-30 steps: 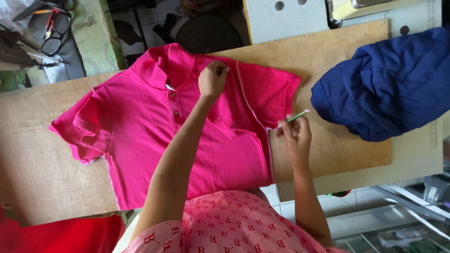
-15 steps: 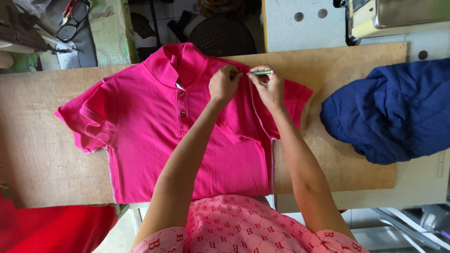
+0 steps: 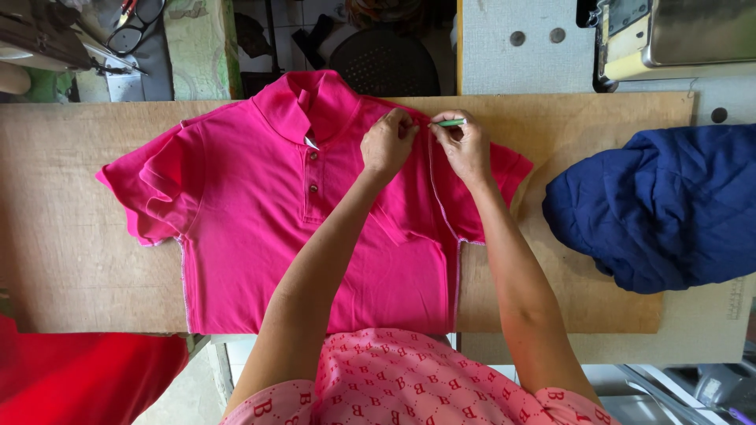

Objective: Smoothing, marking with a pen, and folding a pink polo shirt on a work table.

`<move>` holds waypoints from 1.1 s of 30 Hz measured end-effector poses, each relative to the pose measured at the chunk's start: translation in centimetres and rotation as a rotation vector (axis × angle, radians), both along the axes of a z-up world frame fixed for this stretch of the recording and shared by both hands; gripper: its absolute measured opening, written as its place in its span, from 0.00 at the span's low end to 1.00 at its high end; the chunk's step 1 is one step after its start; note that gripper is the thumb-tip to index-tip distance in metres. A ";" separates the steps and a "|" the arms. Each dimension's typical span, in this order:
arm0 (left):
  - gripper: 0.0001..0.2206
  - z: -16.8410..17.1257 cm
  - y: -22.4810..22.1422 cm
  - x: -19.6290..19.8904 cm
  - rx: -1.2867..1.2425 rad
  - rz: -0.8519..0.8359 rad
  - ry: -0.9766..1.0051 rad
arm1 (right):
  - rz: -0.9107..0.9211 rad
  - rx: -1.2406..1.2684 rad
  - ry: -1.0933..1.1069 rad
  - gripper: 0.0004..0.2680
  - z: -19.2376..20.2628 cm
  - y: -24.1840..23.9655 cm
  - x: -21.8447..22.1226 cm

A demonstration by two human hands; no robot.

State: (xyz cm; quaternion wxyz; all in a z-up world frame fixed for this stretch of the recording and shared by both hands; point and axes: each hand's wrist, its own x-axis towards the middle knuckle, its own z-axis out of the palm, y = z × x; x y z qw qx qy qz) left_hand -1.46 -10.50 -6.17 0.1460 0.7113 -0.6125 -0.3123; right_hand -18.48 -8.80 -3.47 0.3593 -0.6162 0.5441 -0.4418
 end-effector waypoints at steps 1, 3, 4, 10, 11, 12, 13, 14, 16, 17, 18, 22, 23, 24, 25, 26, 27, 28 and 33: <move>0.10 0.8 0.2 0.1 0.000 0.001 0.000 | 0.001 0.000 0.000 0.04 0.0 0.1 0.2; 0.09 2.3 0.7 0.1 -0.004 -0.006 0.043 | -0.011 0.069 -0.112 0.03 0.1 0.4 0.3; 0.09 1.9 0.7 0.1 -0.004 -0.006 0.043 | -0.010 0.069 -0.112 0.03 0.2 0.5 0.3; 0.07 -0.3 0.2 0.0 0.056 0.036 0.038 | -0.023 0.095 -0.162 0.04 0.3 0.8 0.6; 0.07 -0.4 0.1 -0.1 0.070 0.041 0.026 | -0.028 0.091 -0.145 0.04 0.0 0.7 0.6; 0.07 -0.6 0.0 -0.1 0.083 0.046 0.014 | -0.033 0.088 -0.127 0.04 -0.2 0.6 0.6; 0.07 -0.4 -0.1 -0.2 0.082 0.047 0.014 | -0.032 0.087 -0.127 0.04 -0.2 0.4 0.7; 0.07 -0.3 0.0 -0.3 0.088 0.059 0.014 | -0.045 0.065 -0.107 0.04 -0.2 0.2 0.7; 0.07 -0.1 0.0 -0.4 0.094 0.073 0.014 | -0.057 0.042 -0.087 0.04 -0.2 -0.2 0.8; 0.07 -0.1 -0.1 -0.5 0.101 0.086 0.011 | -0.061 0.021 -0.064 0.03 -0.3 -0.5 0.8; 0.06 -0.1 0.0 -0.6 0.111 0.101 0.008 | -0.064 0.002 -0.041 0.03 -0.4 -0.6 0.9; 0.06 1.4 0.3 -0.9 0.087 0.093 0.002 | -0.082 -0.028 -0.022 0.03 -0.4 -0.6 0.8; 0.06 1.9 0.4 -0.9 0.084 0.083 -0.007 | -0.079 -0.047 -0.003 0.03 -0.2 -0.6 0.9; 0.06 2.3 0.5 -0.9 0.082 0.073 -0.015 | -0.076 -0.066 0.016 0.03 0.0 -0.6 0.9; 0.06 2.4 0.5 -0.9 0.083 0.075 -0.014 | -0.074 -0.065 0.017 0.03 -0.1 -0.7 0.9; 0.07 2.5 0.6 -0.9 0.076 0.068 -0.003 | -0.066 -0.087 0.053 0.03 -0.1 -0.8 0.9; 0.07 2.6 0.6 -0.9 0.070 0.062 0.008 | -0.058 -0.109 0.089 0.04 -0.2 -0.9 0.9; 0.07 2.3 0.6 -0.9 0.070 0.064 0.008 | -0.056 -0.108 0.090 0.04 0.0 -0.9 0.9; 0.08 1.1 0.6 -1.0 0.059 0.070 -0.011 | -0.038 -0.100 0.106 0.04 0.4 -1.0 1.0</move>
